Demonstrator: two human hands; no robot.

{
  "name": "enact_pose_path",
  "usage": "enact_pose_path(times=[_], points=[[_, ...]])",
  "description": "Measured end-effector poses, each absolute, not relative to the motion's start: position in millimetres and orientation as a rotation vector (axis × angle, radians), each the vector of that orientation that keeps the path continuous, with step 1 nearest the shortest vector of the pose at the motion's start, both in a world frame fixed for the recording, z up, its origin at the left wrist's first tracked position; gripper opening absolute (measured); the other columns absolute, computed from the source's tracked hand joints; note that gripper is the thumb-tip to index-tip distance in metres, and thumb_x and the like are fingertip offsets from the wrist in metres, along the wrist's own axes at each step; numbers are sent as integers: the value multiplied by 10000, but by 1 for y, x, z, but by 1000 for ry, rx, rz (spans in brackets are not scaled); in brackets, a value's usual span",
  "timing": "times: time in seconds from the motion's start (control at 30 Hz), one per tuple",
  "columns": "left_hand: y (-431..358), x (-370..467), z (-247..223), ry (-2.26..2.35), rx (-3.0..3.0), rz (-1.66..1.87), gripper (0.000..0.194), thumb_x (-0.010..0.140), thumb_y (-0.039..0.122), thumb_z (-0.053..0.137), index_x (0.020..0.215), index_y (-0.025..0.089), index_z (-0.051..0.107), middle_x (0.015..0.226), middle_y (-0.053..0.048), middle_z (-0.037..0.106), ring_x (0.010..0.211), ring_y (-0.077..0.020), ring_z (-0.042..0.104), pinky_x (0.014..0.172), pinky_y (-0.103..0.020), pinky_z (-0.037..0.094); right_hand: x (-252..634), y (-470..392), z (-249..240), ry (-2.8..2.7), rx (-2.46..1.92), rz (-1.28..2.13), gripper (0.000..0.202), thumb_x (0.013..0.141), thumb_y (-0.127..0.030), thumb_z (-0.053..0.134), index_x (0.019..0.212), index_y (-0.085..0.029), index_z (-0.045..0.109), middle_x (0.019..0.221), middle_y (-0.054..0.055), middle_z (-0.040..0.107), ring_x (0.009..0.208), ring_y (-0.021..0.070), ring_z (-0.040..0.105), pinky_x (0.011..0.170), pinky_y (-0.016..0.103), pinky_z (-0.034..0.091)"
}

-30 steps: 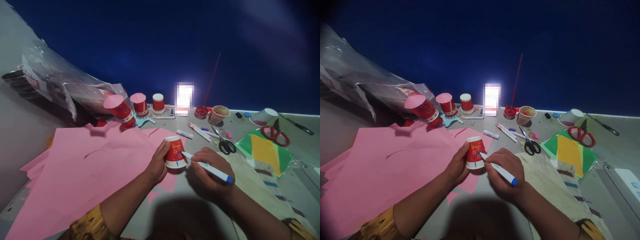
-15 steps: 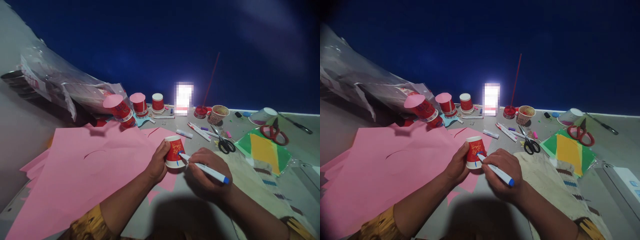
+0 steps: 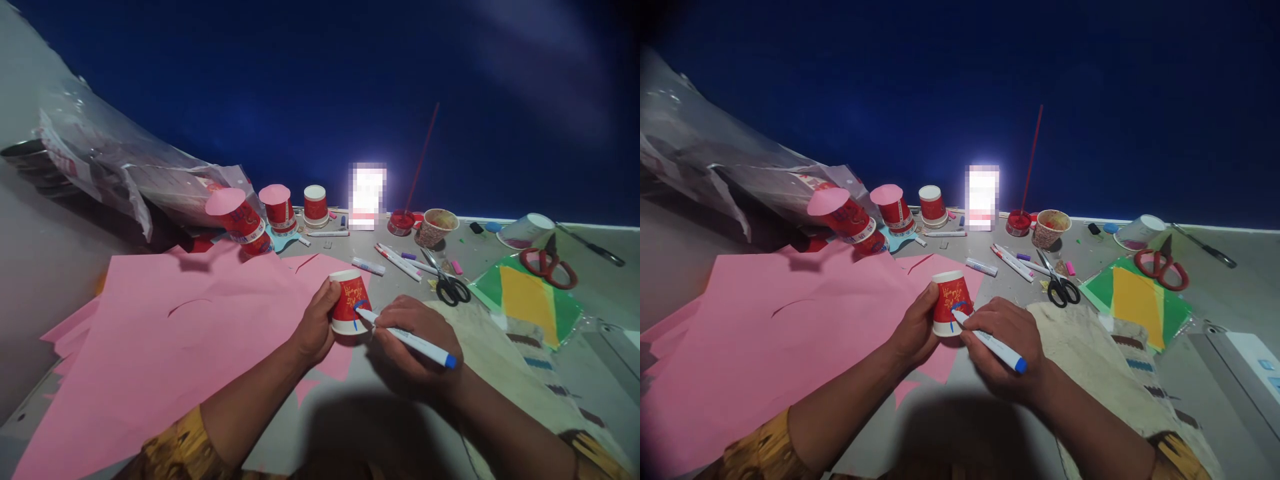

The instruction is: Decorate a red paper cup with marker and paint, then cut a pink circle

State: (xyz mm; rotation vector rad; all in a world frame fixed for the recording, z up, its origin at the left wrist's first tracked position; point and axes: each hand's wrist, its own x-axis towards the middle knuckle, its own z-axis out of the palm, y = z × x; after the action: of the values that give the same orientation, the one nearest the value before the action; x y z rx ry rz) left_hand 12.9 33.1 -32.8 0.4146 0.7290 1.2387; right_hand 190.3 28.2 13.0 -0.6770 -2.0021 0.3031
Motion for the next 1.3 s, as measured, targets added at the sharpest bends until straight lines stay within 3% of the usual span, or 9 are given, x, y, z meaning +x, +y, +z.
enact_pose_path(times=[0.5,0.63,0.87,1.07,1.3], points=[[33,14,-33,735,425,1234,605,744,605,916,1096,168,690,904,-49,740,834,-224,725,830,-350,586,193,30,17,-2011,-641,287,115,922,-116,622,937,-212,683,716,25,746,604,172,697,554,295,547],[32,14,-33,745,431,1234,538,803,593,876,1063,161,688,890,-49,734,826,-219,720,823,-343,572,192,29,16,-2000,-662,298,124,916,-120,634,956,-218,699,737,32,762,615,182,709,574,304,562],[33,14,-34,757,431,1238,533,803,577,881,1092,168,698,910,-47,731,842,-222,724,826,-342,573,193,27,17,-1998,-660,346,127,908,-123,611,858,-232,655,640,2,701,540,160,660,524,284,510],[34,14,-32,742,450,1229,549,802,614,869,1067,164,696,907,-47,724,840,-212,713,824,-332,572,192,27,15,-1961,-670,316,122,916,-125,628,939,-238,668,726,21,758,597,176,700,578,301,548],[34,14,-34,769,467,1235,567,781,630,878,1058,167,702,907,-51,732,852,-231,724,817,-345,574,193,27,14,-1992,-654,375,127,910,-141,599,832,-231,642,621,-5,688,528,156,651,524,282,483]])
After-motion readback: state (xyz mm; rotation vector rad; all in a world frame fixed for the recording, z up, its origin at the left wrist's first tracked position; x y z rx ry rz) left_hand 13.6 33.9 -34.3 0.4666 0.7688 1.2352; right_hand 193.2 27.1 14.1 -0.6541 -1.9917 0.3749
